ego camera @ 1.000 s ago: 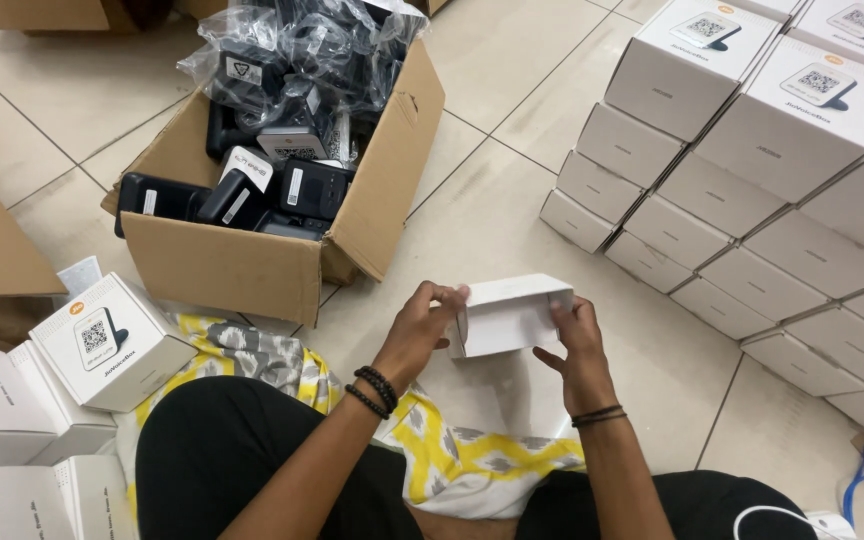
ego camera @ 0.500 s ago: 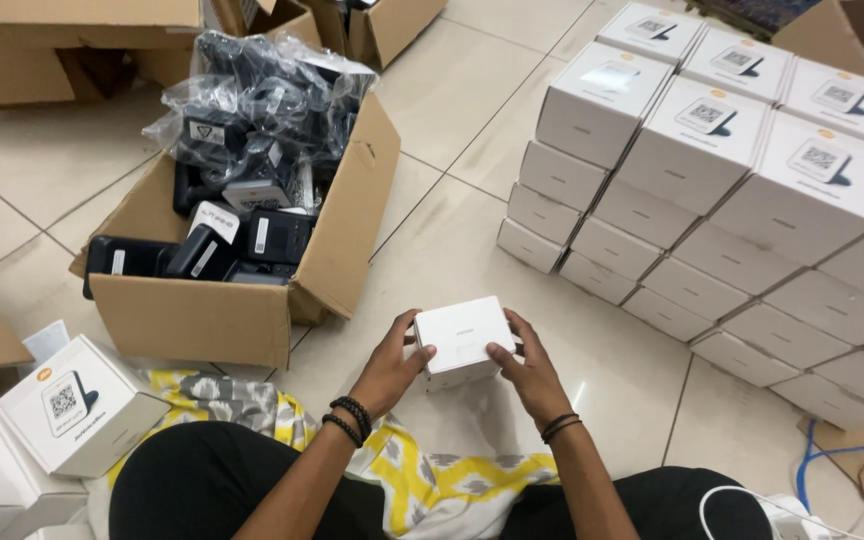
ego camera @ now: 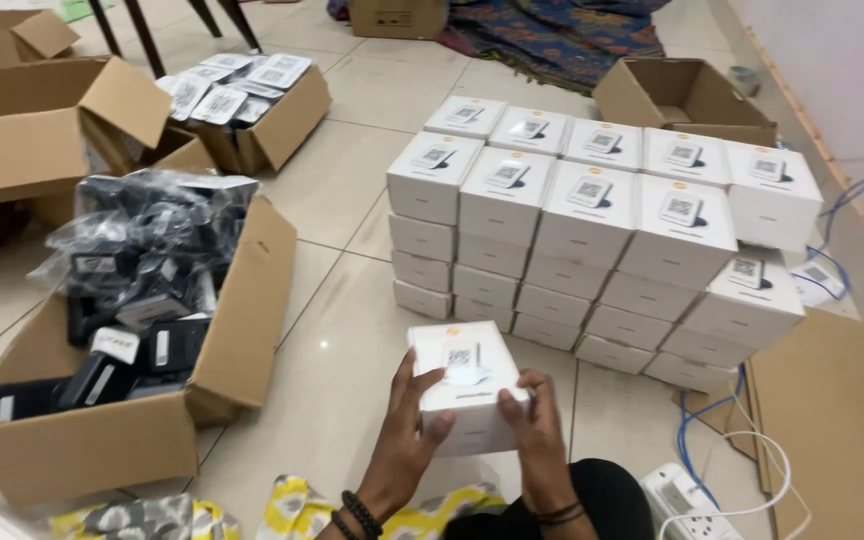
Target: Unboxing individual product units from bulk shipping boxes and stacking the packaged units in an organized manner on the floor.
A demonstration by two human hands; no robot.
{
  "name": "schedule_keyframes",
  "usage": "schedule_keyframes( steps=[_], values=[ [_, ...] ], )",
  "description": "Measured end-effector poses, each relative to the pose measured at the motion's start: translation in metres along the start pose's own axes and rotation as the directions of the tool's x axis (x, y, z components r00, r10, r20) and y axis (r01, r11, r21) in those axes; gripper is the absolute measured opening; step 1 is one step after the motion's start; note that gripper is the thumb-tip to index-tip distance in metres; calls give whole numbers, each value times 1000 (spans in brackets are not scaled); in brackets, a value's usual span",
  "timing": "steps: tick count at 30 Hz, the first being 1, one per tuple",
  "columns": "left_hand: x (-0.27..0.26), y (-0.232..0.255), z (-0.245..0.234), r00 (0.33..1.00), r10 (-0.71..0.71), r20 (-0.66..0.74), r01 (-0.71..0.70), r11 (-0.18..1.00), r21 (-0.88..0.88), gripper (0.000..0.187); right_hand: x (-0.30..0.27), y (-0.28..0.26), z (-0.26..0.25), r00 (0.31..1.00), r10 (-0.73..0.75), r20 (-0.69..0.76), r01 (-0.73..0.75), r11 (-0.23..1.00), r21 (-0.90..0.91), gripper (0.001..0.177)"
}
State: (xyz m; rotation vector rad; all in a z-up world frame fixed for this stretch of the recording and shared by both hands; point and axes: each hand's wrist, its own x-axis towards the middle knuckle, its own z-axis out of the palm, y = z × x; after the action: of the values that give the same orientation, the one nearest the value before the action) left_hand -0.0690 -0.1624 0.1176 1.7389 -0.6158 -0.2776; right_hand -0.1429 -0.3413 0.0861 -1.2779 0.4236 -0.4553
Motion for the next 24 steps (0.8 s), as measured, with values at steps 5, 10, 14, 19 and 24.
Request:
schedule_keyframes(
  steps=[5,10,14,19,24],
  values=[
    [72,118,88,854,495,160,-503,864,8,68,6,-124,-111,805,-536,-256,572,815,95,27],
    [167,171,171,762,594,258,-625,779,50,63,55,-196,-224,549,-751,-367,788,611,-74,30],
    [262,157,237,712,639,290,-702,649,293,51,121,-197,-303,540,-710,-452,672,687,-276,29],
    [401,148,325,688,619,379,-724,549,417,48,178,-169,-344,589,-651,-479,546,757,-358,30],
    [499,150,402,686,429,587,-726,457,514,58,198,-137,-352,657,-632,-410,497,773,-394,35]
  ],
)
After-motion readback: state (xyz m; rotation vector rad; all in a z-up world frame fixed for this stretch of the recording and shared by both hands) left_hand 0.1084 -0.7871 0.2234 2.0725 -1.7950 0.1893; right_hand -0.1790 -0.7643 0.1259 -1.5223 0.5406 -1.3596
